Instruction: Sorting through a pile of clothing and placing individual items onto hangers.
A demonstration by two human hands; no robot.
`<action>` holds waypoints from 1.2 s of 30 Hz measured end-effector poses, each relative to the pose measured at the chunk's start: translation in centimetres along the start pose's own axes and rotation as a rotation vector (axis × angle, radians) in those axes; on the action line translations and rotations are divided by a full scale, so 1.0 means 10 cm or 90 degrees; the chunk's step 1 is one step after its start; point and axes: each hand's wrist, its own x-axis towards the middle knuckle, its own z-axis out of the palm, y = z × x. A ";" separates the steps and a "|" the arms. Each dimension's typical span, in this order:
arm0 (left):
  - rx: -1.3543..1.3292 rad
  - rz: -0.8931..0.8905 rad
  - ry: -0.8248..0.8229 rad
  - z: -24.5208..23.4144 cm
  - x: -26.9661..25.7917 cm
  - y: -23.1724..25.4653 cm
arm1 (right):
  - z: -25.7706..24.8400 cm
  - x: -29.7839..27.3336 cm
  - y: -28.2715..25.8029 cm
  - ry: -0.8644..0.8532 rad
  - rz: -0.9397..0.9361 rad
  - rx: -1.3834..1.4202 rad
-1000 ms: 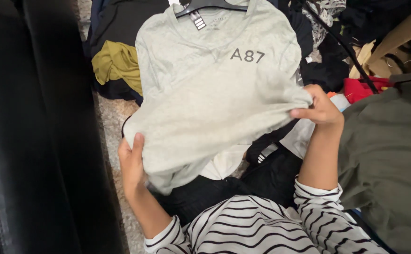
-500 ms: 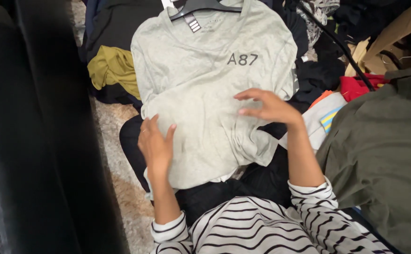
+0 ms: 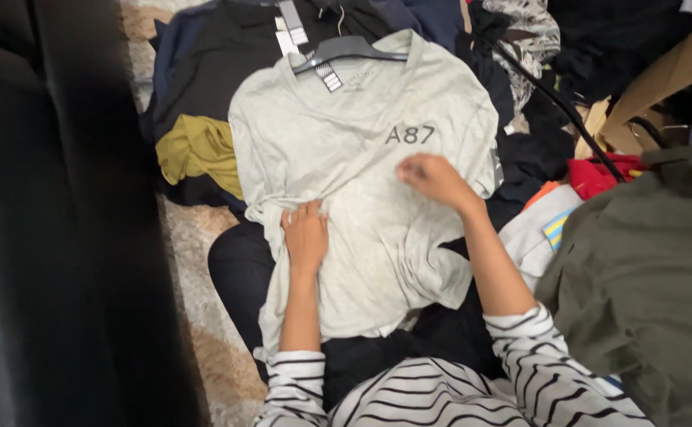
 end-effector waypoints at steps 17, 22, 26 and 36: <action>-0.048 -0.015 -0.010 -0.03 0.00 0.02 | -0.01 1.84 0.45 0.333 -0.078 -0.308; -0.049 -0.010 -0.004 -0.07 -0.01 0.03 | 0.04 1.50 0.36 0.336 -0.092 -0.220; -0.056 -0.006 0.008 -0.05 -0.02 0.02 | -0.04 1.29 0.29 0.430 -0.134 -0.083; -0.287 0.005 0.474 -0.59 0.19 0.03 | -0.60 0.42 -0.34 0.492 -0.277 0.039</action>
